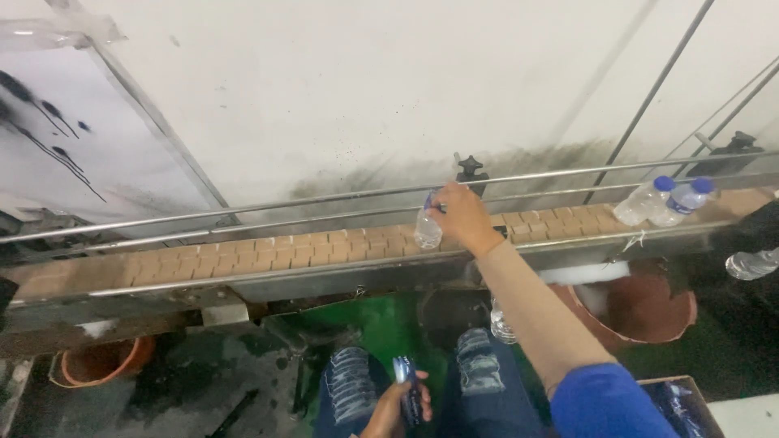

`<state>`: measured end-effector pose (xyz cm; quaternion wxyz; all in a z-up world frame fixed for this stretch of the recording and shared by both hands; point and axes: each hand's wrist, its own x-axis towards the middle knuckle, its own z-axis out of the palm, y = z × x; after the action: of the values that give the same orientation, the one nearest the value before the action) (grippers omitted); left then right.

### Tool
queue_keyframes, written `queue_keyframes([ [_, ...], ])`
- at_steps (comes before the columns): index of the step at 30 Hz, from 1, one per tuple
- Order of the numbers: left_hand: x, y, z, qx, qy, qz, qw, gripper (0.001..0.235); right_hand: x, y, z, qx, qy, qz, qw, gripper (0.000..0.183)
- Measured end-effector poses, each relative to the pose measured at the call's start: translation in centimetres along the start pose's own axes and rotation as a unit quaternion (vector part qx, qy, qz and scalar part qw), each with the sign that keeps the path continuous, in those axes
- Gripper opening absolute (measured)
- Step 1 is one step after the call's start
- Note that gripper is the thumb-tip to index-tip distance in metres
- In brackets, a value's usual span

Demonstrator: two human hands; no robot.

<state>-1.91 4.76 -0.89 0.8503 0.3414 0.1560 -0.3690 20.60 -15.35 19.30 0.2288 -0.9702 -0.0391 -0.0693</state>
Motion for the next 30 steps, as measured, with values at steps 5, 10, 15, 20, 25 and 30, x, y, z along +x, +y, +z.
queue_keyframes([
  [5, -0.6, 1.4, 0.3, -0.021, -0.004, -0.056, 0.998, 0.035, 2.3, 1.4, -0.8, -0.237, -0.094, -0.093, 0.962, 0.031],
  [10, -0.1, 0.6, 0.4, -0.022, -0.033, -0.103, 0.994, 0.033, 2.8, 1.3, -2.5, -0.276, -0.312, 0.034, 0.908, 0.064],
  [15, -1.1, 1.9, 2.1, 0.039, 0.009, -0.092, 0.995, 0.027, 2.2, 1.9, -3.5, -0.335, -0.332, 0.088, 0.877, 0.063],
  [20, 0.2, 1.6, -0.2, 0.050, 0.124, -0.093, 0.987, 0.023, -1.7, 1.9, -3.0, -0.156, 0.009, -0.018, 0.988, 0.046],
  [25, -0.4, 2.1, -0.5, 0.008, 0.135, -0.119, 0.984, 0.036, -3.1, 2.8, -0.4, -0.083, -0.051, -0.147, 0.984, 0.012],
  [30, 0.2, 0.5, -1.9, 0.076, 0.177, -0.086, 0.978, 0.024, -2.9, 2.2, -0.3, -0.082, -0.123, -0.089, 0.985, 0.035],
])
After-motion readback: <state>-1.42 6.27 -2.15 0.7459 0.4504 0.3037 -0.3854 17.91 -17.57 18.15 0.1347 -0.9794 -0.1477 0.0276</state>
